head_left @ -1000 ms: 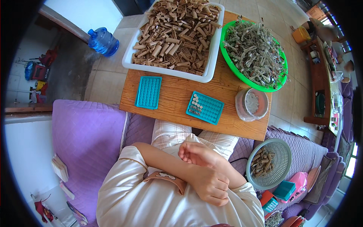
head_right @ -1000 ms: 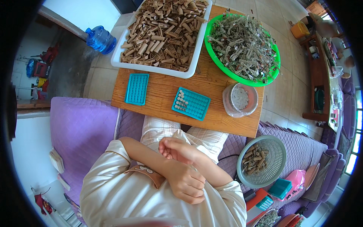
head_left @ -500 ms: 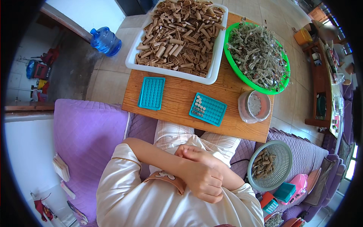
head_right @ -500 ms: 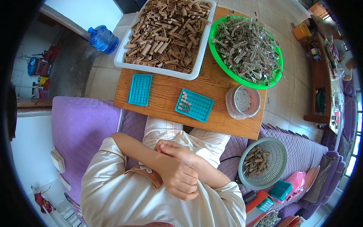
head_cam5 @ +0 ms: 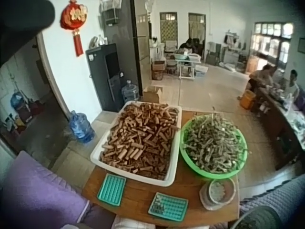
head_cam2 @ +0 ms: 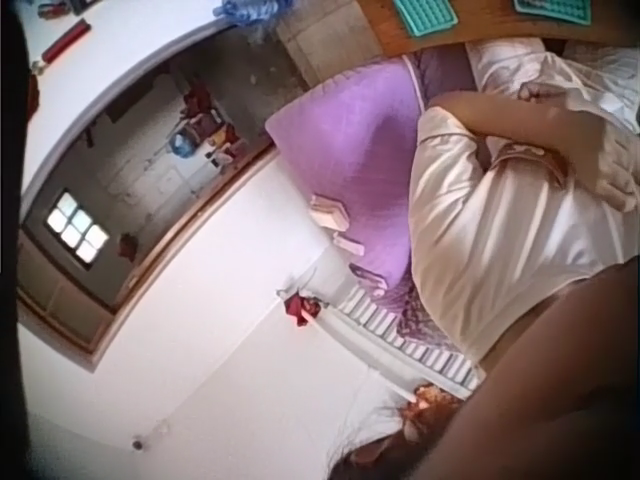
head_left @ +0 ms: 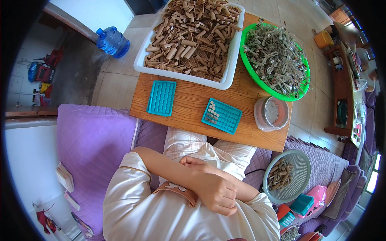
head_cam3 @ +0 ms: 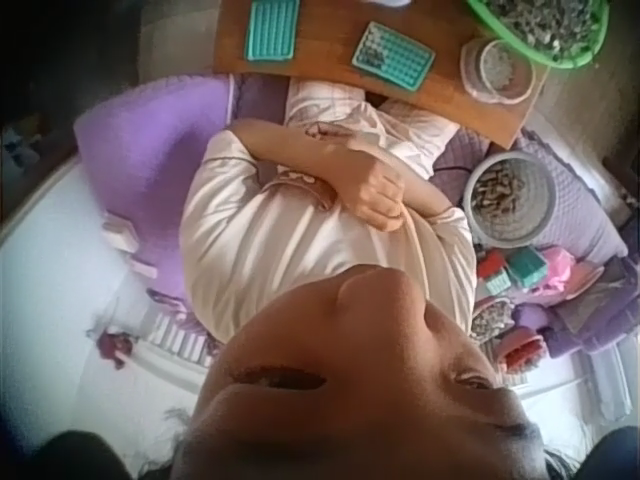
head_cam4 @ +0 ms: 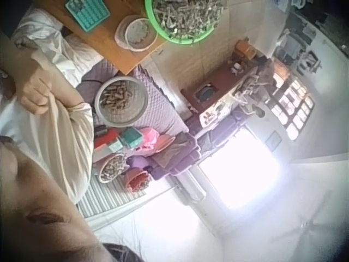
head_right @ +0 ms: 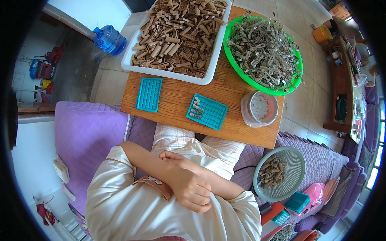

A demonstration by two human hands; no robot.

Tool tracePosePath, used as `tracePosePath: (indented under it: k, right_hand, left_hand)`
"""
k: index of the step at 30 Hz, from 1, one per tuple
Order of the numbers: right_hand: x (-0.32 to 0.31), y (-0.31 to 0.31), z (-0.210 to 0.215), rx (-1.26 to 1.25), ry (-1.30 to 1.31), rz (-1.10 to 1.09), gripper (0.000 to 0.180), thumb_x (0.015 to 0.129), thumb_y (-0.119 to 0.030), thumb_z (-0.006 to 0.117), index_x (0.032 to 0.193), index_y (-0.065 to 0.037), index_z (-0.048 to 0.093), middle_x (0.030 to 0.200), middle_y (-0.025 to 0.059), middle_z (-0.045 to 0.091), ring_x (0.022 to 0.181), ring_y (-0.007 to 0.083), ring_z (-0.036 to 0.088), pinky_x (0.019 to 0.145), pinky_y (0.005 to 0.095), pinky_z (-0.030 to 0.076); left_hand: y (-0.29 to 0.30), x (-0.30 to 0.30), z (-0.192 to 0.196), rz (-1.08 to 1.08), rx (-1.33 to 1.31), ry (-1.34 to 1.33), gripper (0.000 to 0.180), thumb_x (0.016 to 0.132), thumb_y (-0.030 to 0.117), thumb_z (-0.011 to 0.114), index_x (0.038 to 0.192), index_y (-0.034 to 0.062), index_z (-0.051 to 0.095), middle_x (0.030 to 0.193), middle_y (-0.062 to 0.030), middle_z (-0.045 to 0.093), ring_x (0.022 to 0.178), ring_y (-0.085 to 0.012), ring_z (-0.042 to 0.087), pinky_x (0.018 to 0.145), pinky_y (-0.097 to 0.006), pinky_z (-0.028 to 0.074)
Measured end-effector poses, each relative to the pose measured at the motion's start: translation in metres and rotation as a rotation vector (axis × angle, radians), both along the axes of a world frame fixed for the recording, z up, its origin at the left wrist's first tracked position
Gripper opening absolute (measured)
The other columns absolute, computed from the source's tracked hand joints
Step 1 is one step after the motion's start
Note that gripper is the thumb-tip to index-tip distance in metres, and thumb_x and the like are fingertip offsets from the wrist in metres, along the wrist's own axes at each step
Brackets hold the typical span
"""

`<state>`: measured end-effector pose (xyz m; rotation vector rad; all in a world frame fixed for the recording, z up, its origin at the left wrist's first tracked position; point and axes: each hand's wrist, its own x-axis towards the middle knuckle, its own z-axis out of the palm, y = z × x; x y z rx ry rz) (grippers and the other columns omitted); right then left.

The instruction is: The person assembles small components by hand, inserting metal pins into plastic tubes and arranging the assembled components in a grid tray.

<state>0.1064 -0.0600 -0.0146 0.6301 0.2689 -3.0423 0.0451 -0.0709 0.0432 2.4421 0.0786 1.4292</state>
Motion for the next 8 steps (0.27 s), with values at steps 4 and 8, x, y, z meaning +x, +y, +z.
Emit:
tracePosePath:
  k: [4,8]
  right_hand:
    - [0.003,0.008,-0.011,-0.04,0.152,0.056,0.014,0.086,-0.018,0.045,0.086,-0.005,0.049,0.083,0.0022,0.052,0.073,0.0096,0.051,0.067,0.0203,0.044]
    - [-0.024,-0.015,-0.047,-0.082,-0.026,-0.054,0.025,0.083,-0.024,0.052,0.1,-0.007,0.047,0.092,0.0024,0.05,0.088,0.013,0.047,0.08,0.0273,0.041]
  left_hand:
    - [-0.008,0.004,-0.006,0.119,0.037,-0.051,0.011,0.07,0.013,0.053,0.076,0.0038,0.053,0.066,0.0006,0.046,0.058,-0.0103,0.048,0.057,-0.023,0.043]
    - [-0.009,0.019,-0.01,0.044,0.08,-0.034,0.012,0.07,0.014,0.053,0.076,0.0041,0.053,0.067,0.0001,0.047,0.059,-0.0106,0.049,0.059,-0.024,0.044]
